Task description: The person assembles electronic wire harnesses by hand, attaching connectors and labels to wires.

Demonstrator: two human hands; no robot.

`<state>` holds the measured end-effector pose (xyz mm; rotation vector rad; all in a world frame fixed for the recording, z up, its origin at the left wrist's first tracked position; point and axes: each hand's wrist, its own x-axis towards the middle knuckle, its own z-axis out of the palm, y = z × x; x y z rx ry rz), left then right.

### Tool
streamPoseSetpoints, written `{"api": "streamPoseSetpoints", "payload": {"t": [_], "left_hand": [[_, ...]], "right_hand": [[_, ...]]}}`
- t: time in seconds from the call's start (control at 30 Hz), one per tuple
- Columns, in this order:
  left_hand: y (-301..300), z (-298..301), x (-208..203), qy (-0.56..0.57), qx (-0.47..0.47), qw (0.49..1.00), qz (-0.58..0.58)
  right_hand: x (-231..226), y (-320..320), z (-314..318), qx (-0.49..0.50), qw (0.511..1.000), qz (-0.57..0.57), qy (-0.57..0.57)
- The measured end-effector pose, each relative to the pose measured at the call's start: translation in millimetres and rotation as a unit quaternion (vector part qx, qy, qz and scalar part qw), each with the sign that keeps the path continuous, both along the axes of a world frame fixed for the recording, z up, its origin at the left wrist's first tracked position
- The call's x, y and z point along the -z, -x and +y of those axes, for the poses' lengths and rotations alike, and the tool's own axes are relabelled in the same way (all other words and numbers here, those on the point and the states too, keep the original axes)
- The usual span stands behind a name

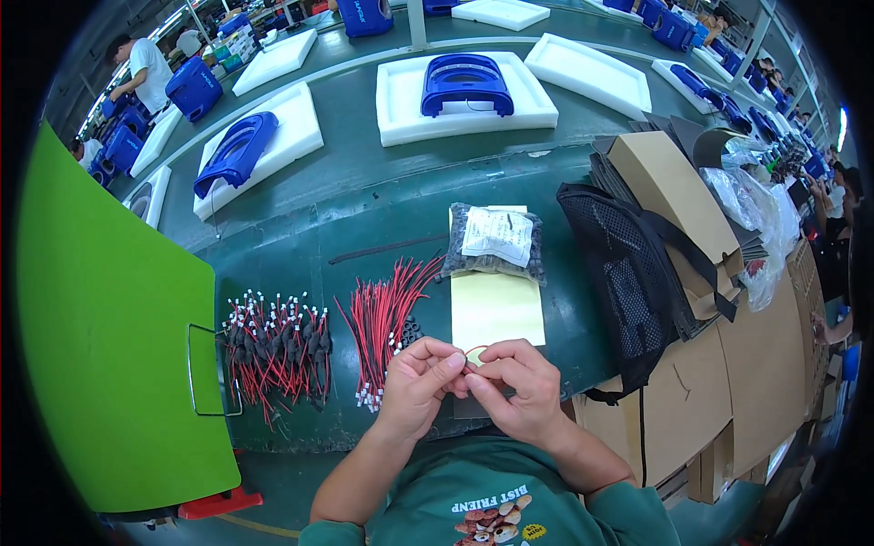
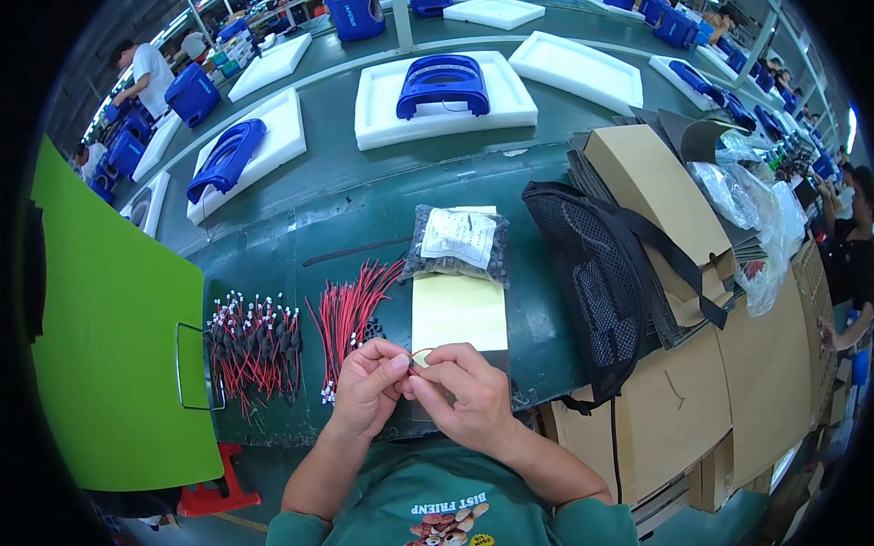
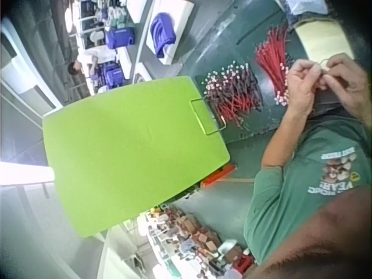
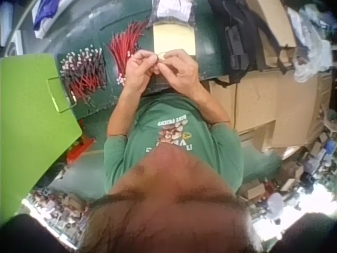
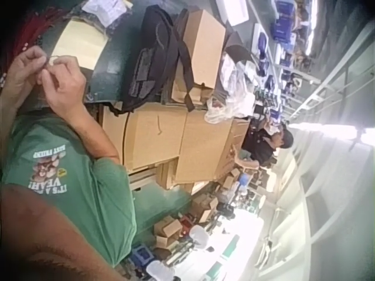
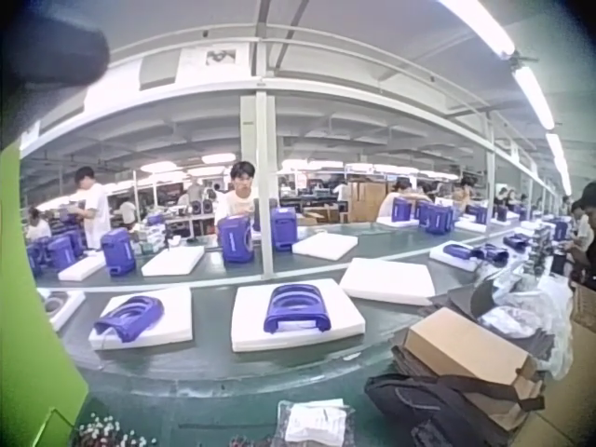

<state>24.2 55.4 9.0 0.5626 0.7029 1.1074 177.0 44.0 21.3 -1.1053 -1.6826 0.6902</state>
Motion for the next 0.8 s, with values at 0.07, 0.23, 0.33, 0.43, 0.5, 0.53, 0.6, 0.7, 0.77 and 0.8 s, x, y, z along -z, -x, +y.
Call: {"api": "streamPoseSetpoints", "payload": {"t": [0.07, 0.23, 0.33, 0.43, 0.5, 0.53, 0.6, 0.7, 0.77, 0.8], "left_hand": [[-0.8, -0.1, -0.8, 0.008, -0.005, 1.0, 0.004], [-1.1, -0.6, 1.3, 0.009, -0.01, 1.0, 0.002], [-1.2, -0.7, 4.0, 0.017, -0.011, 1.0, -0.002], [-1.7, -1.0, 7.3, 0.027, -0.013, 1.0, -0.003], [-2.2, -1.6, 9.0, 0.033, -0.016, 0.999, -0.002], [-2.7, -1.9, 9.7, 0.032, -0.017, 0.999, -0.001], [-3.6, -3.0, 11.7, 0.031, -0.018, 0.999, 0.001], [-5.0, -5.4, 13.3, 0.024, -0.019, 0.999, 0.01], [-6.6, -6.3, 13.0, 0.014, -0.026, 0.999, 0.022], [-7.4, -6.8, 13.4, 0.013, -0.025, 0.999, 0.023]], "right_hand": [[0.5, 1.8, -0.4, 0.015, 1.0, 0.02, -0.009], [-0.6, 1.9, 0.8, 0.027, 0.998, 0.008, -0.051], [4.3, 1.0, 2.0, 0.019, 0.998, -0.003, -0.06], [8.2, 0.8, 1.3, 0.003, 0.999, -0.013, -0.04], [9.1, 1.6, 0.4, -0.007, 1.0, -0.012, -0.023], [9.1, 2.1, 0.0, -0.016, 1.0, 0.013, -0.006], [9.6, 2.0, -0.9, -0.026, 0.999, 0.039, 0.012], [10.7, 1.4, -1.7, -0.037, 0.998, 0.053, 0.026], [10.5, 1.1, -1.4, -0.032, 0.997, 0.064, 0.037], [11.1, 0.2, -1.9, -0.031, 0.997, 0.065, 0.037]]}}
